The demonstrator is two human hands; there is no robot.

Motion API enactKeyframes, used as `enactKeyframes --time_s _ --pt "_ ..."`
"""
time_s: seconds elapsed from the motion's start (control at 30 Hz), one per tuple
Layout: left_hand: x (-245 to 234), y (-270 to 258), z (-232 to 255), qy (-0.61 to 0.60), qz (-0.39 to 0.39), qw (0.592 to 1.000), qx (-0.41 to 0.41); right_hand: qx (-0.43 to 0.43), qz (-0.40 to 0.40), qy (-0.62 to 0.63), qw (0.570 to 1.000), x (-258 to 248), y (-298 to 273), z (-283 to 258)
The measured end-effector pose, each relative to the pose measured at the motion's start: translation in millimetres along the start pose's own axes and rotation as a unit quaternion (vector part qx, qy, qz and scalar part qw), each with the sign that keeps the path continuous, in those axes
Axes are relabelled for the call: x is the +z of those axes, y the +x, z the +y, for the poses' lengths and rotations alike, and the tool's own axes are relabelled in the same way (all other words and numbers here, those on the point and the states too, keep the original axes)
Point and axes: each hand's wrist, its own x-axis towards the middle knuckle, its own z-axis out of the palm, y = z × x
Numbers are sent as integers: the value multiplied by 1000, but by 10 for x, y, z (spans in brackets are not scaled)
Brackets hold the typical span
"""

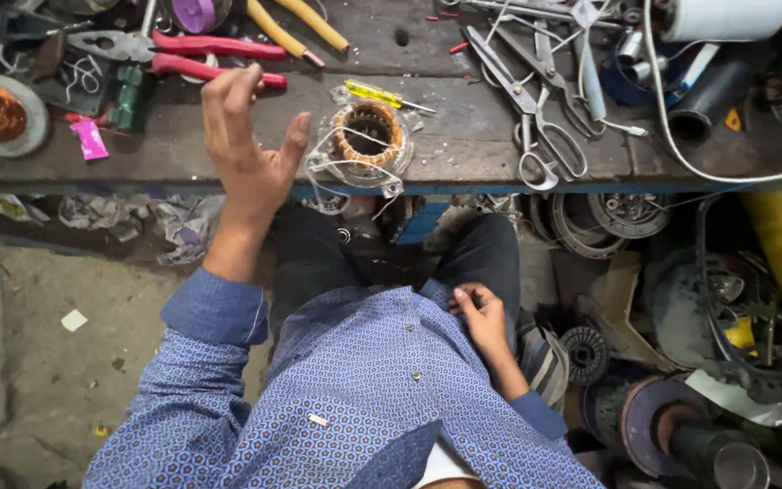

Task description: The person uses shears to cut and remove white binding string from a copper-wound motor stator. They repeatedly trim the string, pull it away, and rotate the stator to access different sections.

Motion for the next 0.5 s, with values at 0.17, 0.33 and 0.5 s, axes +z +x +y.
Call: enactKeyframes --time_s 0.17,0.33,0.5 --pt "49 -72 -99 15 23 999 23 -16 -8 30 999 11 13 0" --pt "81 -94 -118 31 34 999 29 -28 -27 62 997 -9 25 -37" --pt "109 -81 -104 56 45 996 44 -60 -40 97 993 -44 -35 -44"
